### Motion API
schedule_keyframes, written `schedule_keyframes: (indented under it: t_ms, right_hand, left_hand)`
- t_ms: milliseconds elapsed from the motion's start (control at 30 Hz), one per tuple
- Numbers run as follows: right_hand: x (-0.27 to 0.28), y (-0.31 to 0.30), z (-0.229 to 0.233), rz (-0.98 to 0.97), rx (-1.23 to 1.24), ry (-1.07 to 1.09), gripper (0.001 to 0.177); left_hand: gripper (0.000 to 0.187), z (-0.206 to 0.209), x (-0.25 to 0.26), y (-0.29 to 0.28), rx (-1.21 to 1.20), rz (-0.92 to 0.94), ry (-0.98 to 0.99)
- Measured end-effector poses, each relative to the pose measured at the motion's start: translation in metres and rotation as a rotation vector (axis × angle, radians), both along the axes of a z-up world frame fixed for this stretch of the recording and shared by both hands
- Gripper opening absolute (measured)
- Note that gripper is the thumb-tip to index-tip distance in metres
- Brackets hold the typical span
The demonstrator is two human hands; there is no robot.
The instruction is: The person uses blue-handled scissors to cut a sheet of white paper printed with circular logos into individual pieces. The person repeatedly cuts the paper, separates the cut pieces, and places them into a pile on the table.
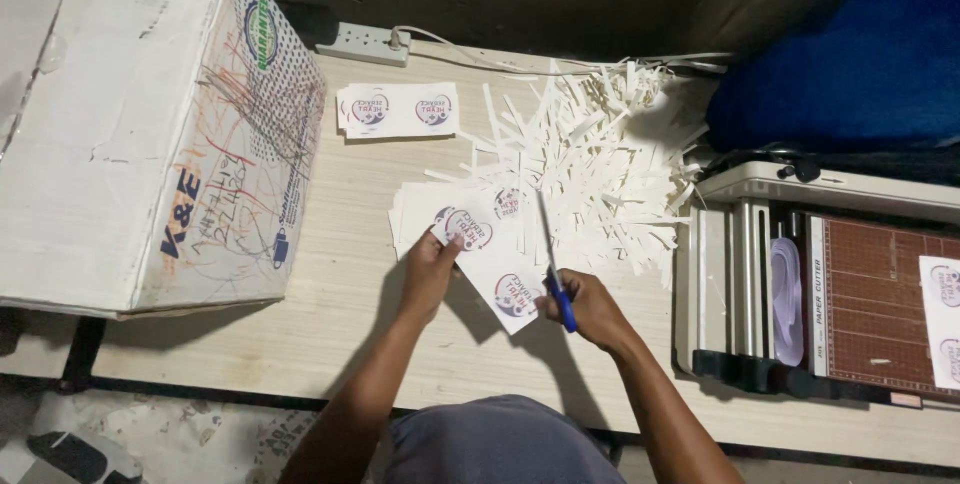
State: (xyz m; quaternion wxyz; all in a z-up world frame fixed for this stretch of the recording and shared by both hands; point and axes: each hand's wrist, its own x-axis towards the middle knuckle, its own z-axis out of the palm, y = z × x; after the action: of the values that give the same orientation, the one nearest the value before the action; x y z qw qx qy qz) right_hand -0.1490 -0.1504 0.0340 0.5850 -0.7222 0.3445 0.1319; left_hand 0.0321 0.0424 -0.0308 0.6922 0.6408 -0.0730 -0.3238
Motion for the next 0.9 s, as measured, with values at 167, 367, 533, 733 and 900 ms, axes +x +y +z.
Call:
schedule_keyframes:
  t_ms: [167, 367, 533, 733, 900]
  right_hand:
    - [0.005, -0.014, -0.016, -0.209, 0.077, -0.112, 0.022]
    - [0.007, -0.035, -0.048, -0.263, -0.159, -0.108, 0.041]
    - [-0.003, -0.048, -0.081, -0.110, -0.410, 0.199, 0.060]
    - [-0.004, -0.042, -0.087, -0.058, -0.599, 0.236, 0.057]
    - [0.001, -0.045, -0.090, -0.062, -0.567, 0.255, 0.043]
  left_hand:
    - [0.024, -0.008, 0.005, 0.019, 0.017, -0.008, 0.015]
    - [0.019, -0.038, 0.026, 0.030, -0.038, 0.159, 0.110]
    - [0.018, -0.029, 0.086, 0.024, -0.087, 0.319, 0.109]
    - [0.016, -0.027, 0.176, 0.005, 0.148, 0.417, 0.042]
    - [0.013, -0.074, 0.239, -0.008, 0.065, 0.404, 0.042]
